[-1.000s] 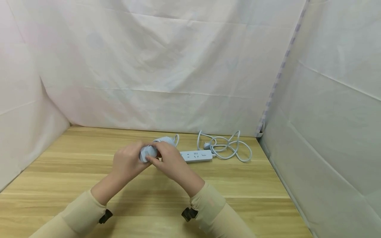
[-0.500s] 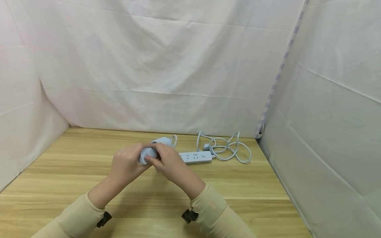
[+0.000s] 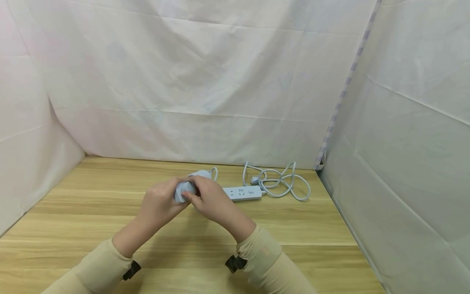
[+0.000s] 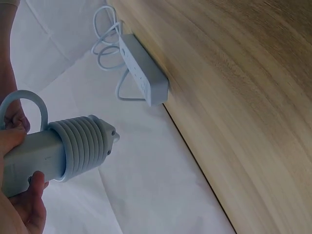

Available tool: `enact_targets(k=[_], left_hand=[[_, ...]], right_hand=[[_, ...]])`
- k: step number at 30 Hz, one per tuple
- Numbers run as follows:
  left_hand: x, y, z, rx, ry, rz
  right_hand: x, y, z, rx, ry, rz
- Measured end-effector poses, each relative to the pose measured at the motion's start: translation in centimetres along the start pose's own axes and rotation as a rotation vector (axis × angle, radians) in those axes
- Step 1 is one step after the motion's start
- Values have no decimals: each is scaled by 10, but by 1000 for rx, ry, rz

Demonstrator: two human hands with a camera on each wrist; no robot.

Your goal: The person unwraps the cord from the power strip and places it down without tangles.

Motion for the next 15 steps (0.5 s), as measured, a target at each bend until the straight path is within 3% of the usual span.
enact_targets(k=[6, 15], left_hand=[[1, -3, 0, -7, -40, -25], [3, 0, 0, 45, -4, -22]], right_hand=[[0, -1, -4, 11, -21, -26], [-2, -1, -6, 7, -68, 52]])
Point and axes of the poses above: each hand's wrist, its own y-axis away from the middle knuckle, its own x-axis out of the palm, z = x × y, the point moved 6 cm from there along -y, towards the middle knuckle, and after that the axes turned 2 degrees about -x, right-handed, at the moved point
